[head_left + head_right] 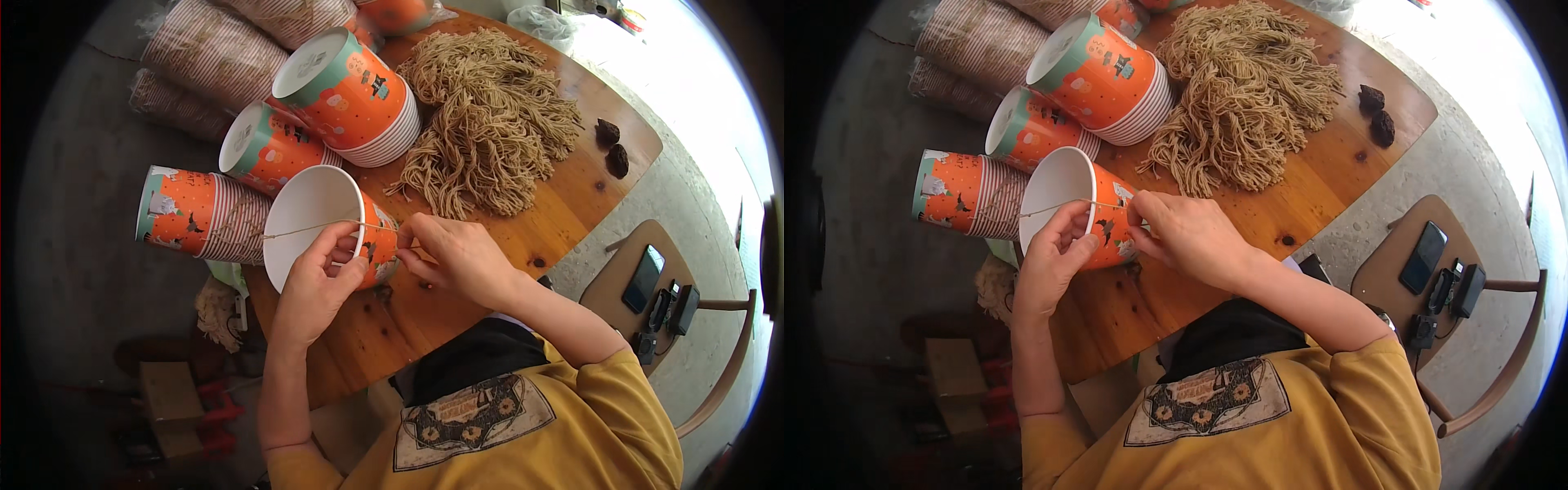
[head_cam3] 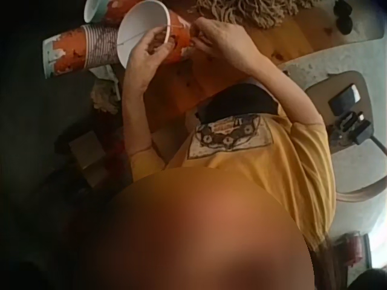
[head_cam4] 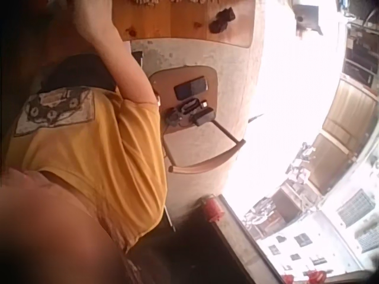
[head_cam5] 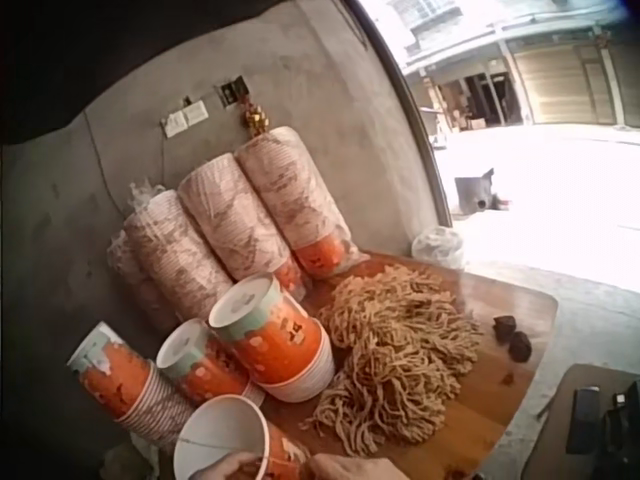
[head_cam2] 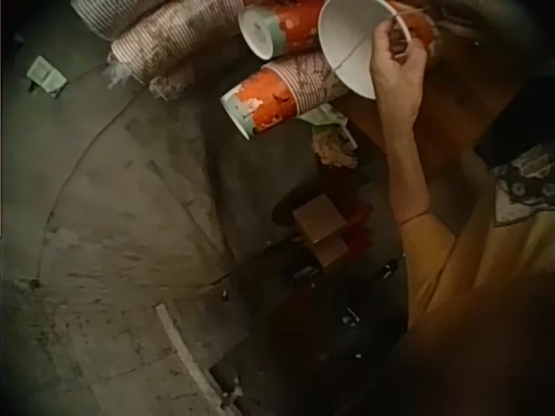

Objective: Manually attaching strings and beads to the rims of paper bowls for manufacturing assembly.

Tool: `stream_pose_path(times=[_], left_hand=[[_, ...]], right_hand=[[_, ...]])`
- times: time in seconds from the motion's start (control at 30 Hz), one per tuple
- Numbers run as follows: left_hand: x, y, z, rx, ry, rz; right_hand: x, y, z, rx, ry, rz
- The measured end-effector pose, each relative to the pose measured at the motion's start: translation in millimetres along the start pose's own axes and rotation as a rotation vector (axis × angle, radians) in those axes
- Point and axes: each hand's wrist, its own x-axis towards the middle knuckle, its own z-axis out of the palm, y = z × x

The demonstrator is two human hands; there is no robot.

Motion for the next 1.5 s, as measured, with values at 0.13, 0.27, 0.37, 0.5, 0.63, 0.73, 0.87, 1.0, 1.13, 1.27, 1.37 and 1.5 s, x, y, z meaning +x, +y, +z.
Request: stream_pose_path(times=[0.13,0.27,0.37,0.5,0.63,0.73,0.87,1.0,1.13,1.27,1.37,1.5], left_hand=[[-3.8,6.6,-7.7,-0.079,0.011,-0.007],[-11.3,16.9,-12.4,-0.182,-0.018,-0.017],[-12.7,20.2,-14.3,-0.208,-0.044,-0.03],[-15.4,20.8,-14.7,-0.215,-0.048,-0.042],[-15.2,18.9,-13.1,-0.237,-0.043,-0.027],[-15.6,17.4,-14.0,-0.208,-0.044,0.007],[-16.0,18.1,-13.1,-0.218,-0.05,0.009],[-17.8,16.2,-11.7,-0.228,-0.059,0.01],[-16.5,15.3,-8.9,-0.243,-0.075,0.009],[-13.6,14.7,-5.8,-0.262,-0.088,0.032],[-7.9,13.1,-3.7,-0.272,-0.101,0.029],[2.0,-0.5,12.5,-0.174,-0.108,0.059]], right_hand=[[3.5,-4.9,-5.6,0.018,0.038,-0.038],[11.3,-25.5,-8.7,0.128,0.13,-0.028],[17.2,-35.8,-9.1,0.177,0.094,0.088],[22.9,-34.1,4.6,0.238,0.118,0.123],[23.1,-29.4,14.2,0.212,0.194,0.004],[24.7,-30.3,17.0,0.18,0.18,0.016],[24.8,-31.0,16.8,0.144,0.16,0.033],[25.0,-28.8,18.9,0.138,0.16,0.021],[22.9,-27.3,17.4,0.107,0.157,0.016],[21.3,-25.5,14.2,0.069,0.154,0.03],[16.0,-24.8,8.6,0.052,0.118,0.033],[4.8,-27.8,2.4,0.018,0.089,0.078]])
